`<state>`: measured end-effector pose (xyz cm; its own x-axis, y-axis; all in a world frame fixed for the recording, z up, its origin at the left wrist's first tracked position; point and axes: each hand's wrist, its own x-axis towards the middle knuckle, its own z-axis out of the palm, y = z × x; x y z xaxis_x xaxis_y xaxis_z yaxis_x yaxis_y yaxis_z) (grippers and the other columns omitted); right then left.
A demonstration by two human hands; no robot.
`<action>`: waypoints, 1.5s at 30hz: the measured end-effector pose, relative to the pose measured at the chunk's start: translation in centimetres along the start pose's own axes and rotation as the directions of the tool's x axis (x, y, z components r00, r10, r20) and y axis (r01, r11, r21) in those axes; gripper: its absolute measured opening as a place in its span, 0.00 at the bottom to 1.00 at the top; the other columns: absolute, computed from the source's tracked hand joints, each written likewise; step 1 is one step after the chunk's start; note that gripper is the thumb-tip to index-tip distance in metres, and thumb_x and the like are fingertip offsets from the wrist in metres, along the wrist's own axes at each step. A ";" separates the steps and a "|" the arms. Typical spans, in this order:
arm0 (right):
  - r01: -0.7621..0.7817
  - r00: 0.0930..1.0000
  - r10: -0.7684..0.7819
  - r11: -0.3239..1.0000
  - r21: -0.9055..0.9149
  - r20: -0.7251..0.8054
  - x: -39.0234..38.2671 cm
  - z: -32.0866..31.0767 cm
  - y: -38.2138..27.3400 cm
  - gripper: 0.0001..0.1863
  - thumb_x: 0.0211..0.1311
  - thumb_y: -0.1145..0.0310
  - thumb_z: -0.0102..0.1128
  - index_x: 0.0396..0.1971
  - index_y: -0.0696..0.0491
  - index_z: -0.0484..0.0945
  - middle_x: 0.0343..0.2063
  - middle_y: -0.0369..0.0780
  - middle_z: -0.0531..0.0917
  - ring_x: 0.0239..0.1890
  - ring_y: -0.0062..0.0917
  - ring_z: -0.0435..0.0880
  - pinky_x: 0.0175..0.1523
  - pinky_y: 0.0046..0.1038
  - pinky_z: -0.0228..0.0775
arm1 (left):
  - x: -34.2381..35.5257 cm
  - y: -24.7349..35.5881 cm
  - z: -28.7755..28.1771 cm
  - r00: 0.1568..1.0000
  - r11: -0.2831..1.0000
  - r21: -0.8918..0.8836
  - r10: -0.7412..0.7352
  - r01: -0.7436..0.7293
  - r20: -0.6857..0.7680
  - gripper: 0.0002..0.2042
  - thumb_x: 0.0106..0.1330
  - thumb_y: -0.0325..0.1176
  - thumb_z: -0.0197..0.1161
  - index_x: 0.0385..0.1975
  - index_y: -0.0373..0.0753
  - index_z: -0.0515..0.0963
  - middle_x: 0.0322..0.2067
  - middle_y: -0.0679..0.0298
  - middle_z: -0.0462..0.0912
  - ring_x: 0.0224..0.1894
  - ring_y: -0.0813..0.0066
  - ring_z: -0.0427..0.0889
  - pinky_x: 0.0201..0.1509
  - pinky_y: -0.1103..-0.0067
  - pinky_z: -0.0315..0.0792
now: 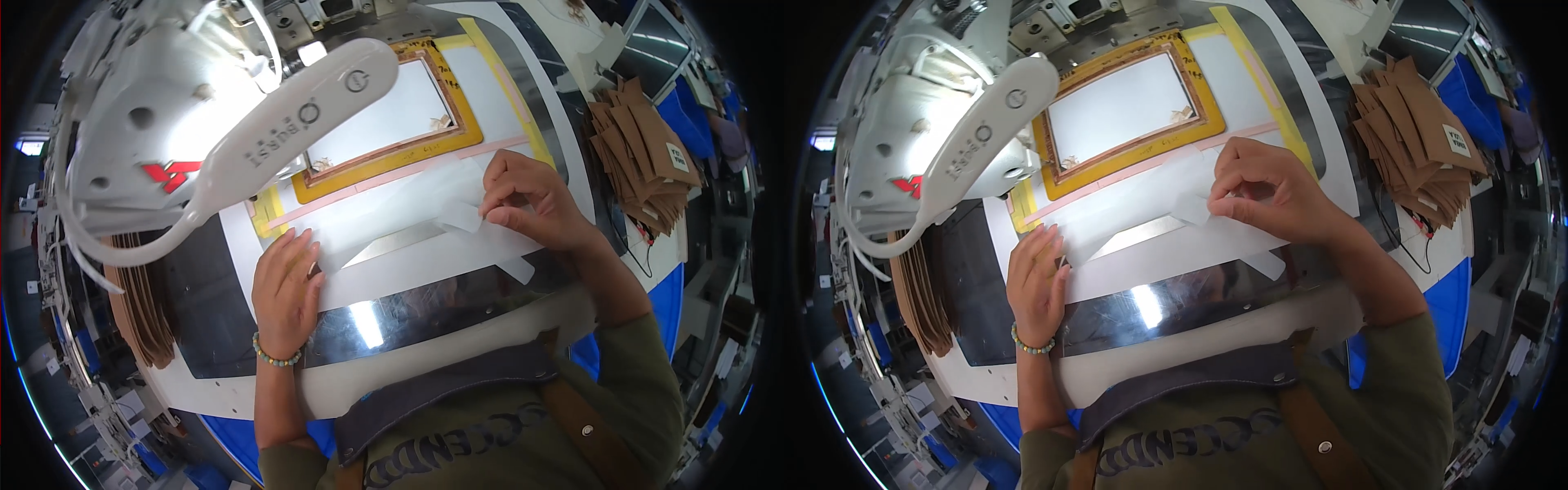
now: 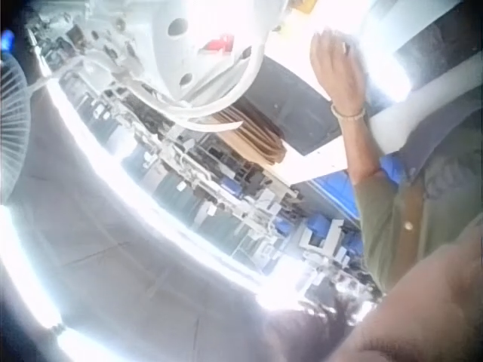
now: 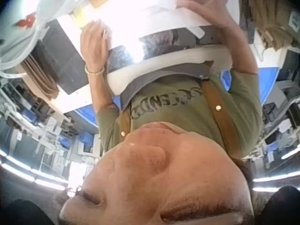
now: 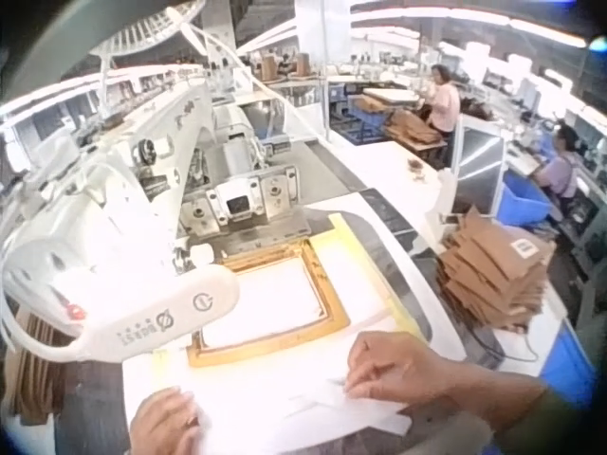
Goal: Sewing a small rectangular label onto a piece of leather material using an industrial sewing machine.
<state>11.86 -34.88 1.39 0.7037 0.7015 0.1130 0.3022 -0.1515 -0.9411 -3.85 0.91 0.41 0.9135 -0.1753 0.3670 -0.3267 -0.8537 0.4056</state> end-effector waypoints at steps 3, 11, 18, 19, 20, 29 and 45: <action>0.089 0.987 -0.099 0.993 -0.076 -0.128 0.7 0.3 0.2 0.05 0.64 0.70 0.70 0.32 0.55 0.84 0.34 0.34 0.79 0.33 0.17 0.73 0.39 0.21 0.66 | -0.4 -0.4 -0.3 0.974 0.988 -0.090 -0.141 0.126 -0.179 0.16 0.64 0.22 0.68 0.52 0.33 0.83 0.50 0.54 0.86 0.52 0.59 0.84 0.57 0.69 0.77; 0.227 0.951 -0.284 0.909 -0.350 -0.121 0.8 -1.6 -4.3 0.05 0.64 0.73 0.69 0.32 0.58 0.84 0.40 0.41 0.85 0.38 0.22 0.81 0.46 0.25 0.74 | 1.7 -1.4 -5.0 0.566 0.474 -0.872 -0.755 0.122 -0.331 0.12 0.80 0.34 0.58 0.55 0.34 0.80 0.48 0.63 0.84 0.48 0.77 0.82 0.53 0.80 0.73; 0.216 0.749 -0.590 0.649 -0.730 -0.302 -2.6 -8.0 -9.1 0.03 0.65 0.76 0.66 0.34 0.60 0.84 0.41 0.40 0.88 0.37 0.26 0.86 0.46 0.26 0.76 | 1.2 -3.6 -8.7 0.750 0.295 -0.937 -0.573 -0.186 -0.330 0.22 0.80 0.40 0.55 0.63 0.28 0.73 0.56 0.56 0.80 0.55 0.67 0.78 0.58 0.73 0.72; 0.139 0.750 -0.530 0.711 -0.689 -0.395 -4.5 -9.0 -9.2 0.03 0.67 0.77 0.65 0.35 0.60 0.84 0.42 0.40 0.87 0.41 0.26 0.86 0.50 0.25 0.75 | 1.1 -4.2 -9.4 0.769 0.246 -0.952 -0.569 -0.181 -0.293 0.21 0.81 0.37 0.55 0.62 0.26 0.72 0.56 0.54 0.80 0.55 0.65 0.77 0.58 0.73 0.72; 0.077 0.737 -0.470 0.772 -0.631 -0.485 -6.6 -9.9 -9.2 0.03 0.69 0.78 0.63 0.36 0.60 0.85 0.43 0.41 0.87 0.45 0.25 0.85 0.55 0.23 0.73 | 1.2 -4.7 -10.0 0.763 0.149 -0.970 -0.599 -0.192 -0.243 0.19 0.81 0.34 0.54 0.62 0.24 0.72 0.56 0.52 0.80 0.55 0.65 0.78 0.57 0.73 0.72; -0.495 0.640 -0.150 0.670 -0.554 -0.754 -20.4 -13.0 -10.6 0.07 0.69 0.71 0.65 0.41 0.56 0.88 0.39 0.36 0.89 0.41 0.24 0.86 0.49 0.26 0.76 | 1.6 -9.2 -13.4 0.896 0.205 -0.975 -0.413 -0.081 -0.161 0.17 0.81 0.33 0.55 0.56 0.22 0.76 0.54 0.52 0.82 0.55 0.66 0.80 0.59 0.72 0.73; -0.698 0.715 0.158 0.105 -0.708 -0.681 -21.4 -8.8 0.0 0.19 0.53 0.78 0.56 0.47 0.55 0.83 0.45 0.50 0.85 0.47 0.49 0.85 0.51 0.48 0.77 | 1.7 -5.1 -11.4 0.828 0.286 -0.957 -0.528 -0.037 -0.190 0.14 0.79 0.36 0.60 0.52 0.30 0.78 0.45 0.61 0.82 0.49 0.74 0.80 0.55 0.77 0.73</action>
<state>2.49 -56.01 1.82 0.9889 0.0028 0.1488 -0.0044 -0.9988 0.0481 -3.45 10.53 8.54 0.8829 0.3983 0.2487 -0.3592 0.2318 0.9040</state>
